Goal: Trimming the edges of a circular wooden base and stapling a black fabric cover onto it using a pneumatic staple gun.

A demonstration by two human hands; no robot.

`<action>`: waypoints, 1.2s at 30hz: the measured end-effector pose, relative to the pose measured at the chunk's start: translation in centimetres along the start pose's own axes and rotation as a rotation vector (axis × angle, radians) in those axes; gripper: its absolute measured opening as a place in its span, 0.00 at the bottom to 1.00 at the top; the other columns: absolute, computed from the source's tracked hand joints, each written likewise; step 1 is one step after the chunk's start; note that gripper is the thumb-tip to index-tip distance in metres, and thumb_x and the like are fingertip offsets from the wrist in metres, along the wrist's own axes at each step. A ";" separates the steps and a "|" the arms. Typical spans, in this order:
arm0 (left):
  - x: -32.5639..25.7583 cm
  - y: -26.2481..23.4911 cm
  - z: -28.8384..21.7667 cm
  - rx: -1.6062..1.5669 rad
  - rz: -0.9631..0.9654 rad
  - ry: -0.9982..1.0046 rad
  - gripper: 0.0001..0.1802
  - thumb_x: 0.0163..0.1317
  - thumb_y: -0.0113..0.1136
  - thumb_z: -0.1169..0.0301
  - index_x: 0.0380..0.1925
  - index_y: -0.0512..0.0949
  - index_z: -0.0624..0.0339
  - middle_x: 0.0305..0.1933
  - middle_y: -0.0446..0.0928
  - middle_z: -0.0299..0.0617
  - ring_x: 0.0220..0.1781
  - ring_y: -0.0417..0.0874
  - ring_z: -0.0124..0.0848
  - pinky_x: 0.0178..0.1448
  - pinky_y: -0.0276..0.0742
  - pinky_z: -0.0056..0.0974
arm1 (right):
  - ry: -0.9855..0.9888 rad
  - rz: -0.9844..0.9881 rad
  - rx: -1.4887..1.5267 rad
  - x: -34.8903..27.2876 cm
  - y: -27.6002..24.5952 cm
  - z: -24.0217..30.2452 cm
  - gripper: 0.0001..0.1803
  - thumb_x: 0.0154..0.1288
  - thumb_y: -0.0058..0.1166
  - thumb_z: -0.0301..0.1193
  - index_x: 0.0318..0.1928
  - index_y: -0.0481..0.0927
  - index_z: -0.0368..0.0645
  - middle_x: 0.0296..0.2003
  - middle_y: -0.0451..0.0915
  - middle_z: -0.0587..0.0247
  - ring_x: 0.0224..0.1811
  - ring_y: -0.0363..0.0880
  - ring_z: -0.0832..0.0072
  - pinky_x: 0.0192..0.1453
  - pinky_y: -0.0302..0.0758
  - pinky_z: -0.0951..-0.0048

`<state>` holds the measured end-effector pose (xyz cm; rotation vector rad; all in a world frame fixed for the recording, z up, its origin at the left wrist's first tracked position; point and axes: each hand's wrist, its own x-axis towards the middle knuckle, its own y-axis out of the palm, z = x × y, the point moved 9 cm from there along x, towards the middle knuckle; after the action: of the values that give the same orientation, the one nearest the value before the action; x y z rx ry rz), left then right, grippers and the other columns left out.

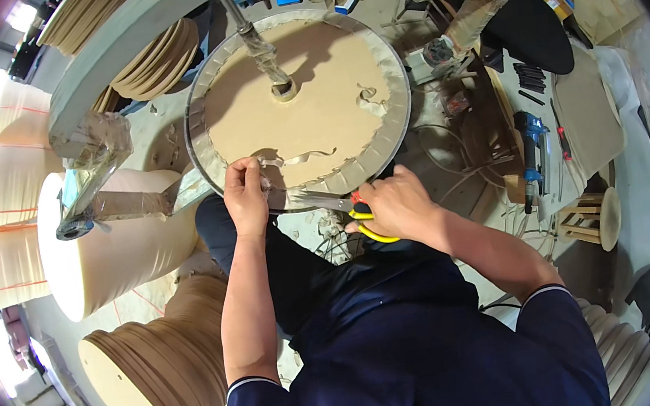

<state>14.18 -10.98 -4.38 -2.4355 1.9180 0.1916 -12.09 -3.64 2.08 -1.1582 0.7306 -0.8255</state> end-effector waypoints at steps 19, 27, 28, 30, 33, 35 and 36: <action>-0.8 13.1 -6.3 0.573 0.331 0.461 0.11 0.76 0.63 0.75 0.55 0.86 0.61 0.46 0.86 0.51 0.45 0.88 0.42 0.53 0.83 0.41 | 0.310 -0.128 0.158 -8.8 1.4 -7.5 0.36 0.66 0.63 0.69 0.40 0.83 0.45 0.27 0.87 0.54 0.31 0.89 0.55 0.47 0.80 0.57; -1.6 19.5 -4.8 0.941 0.507 0.449 0.16 0.67 0.73 0.64 0.54 0.85 0.51 0.45 0.83 0.48 0.47 0.88 0.50 0.52 0.84 0.52 | 0.330 -0.310 0.253 -12.1 1.8 -8.6 0.32 0.65 0.69 0.64 0.36 0.81 0.46 0.25 0.84 0.56 0.29 0.86 0.52 0.41 0.79 0.52; -1.9 19.3 -4.6 0.942 0.535 0.454 0.13 0.69 0.72 0.65 0.51 0.85 0.53 0.44 0.83 0.48 0.45 0.88 0.50 0.51 0.84 0.50 | 0.340 -0.336 0.271 -12.3 1.8 -8.9 0.33 0.65 0.69 0.64 0.36 0.81 0.45 0.25 0.84 0.55 0.29 0.86 0.51 0.40 0.80 0.52; -3.5 17.4 -5.6 0.830 0.532 0.384 0.10 0.70 0.71 0.68 0.48 0.85 0.55 0.42 0.83 0.48 0.42 0.87 0.47 0.49 0.84 0.47 | 0.362 -0.333 0.317 -12.7 2.2 -9.6 0.33 0.65 0.70 0.63 0.35 0.80 0.44 0.25 0.84 0.54 0.30 0.86 0.49 0.39 0.80 0.51; -5.6 10.8 -6.8 0.534 0.397 0.244 0.04 0.73 0.68 0.76 0.44 0.84 0.62 0.39 0.82 0.44 0.36 0.85 0.37 0.45 0.81 0.38 | 0.446 -0.297 0.382 -13.0 2.0 -10.6 0.32 0.64 0.72 0.61 0.34 0.79 0.43 0.25 0.83 0.51 0.31 0.85 0.46 0.37 0.80 0.50; -6.6 4.2 -7.3 0.535 0.159 0.359 0.03 0.74 0.67 0.77 0.45 0.84 0.63 0.40 0.83 0.38 0.38 0.82 0.27 0.46 0.79 0.33 | 0.561 -0.261 0.432 -13.6 2.5 -11.8 0.31 0.64 0.75 0.57 0.33 0.78 0.42 0.24 0.81 0.47 0.30 0.83 0.44 0.34 0.77 0.50; -6.8 0.4 -5.9 0.313 0.039 0.175 0.02 0.77 0.64 0.77 0.46 0.83 0.62 0.40 0.82 0.33 0.39 0.81 0.22 0.47 0.79 0.30 | 0.531 -0.253 0.439 -13.5 2.6 -11.7 0.31 0.64 0.75 0.57 0.33 0.78 0.42 0.24 0.81 0.47 0.30 0.83 0.44 0.34 0.77 0.50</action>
<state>12.67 -5.11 2.28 -2.2727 1.8901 -0.3090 -28.38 2.79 -2.31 -0.6400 0.7855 -1.4578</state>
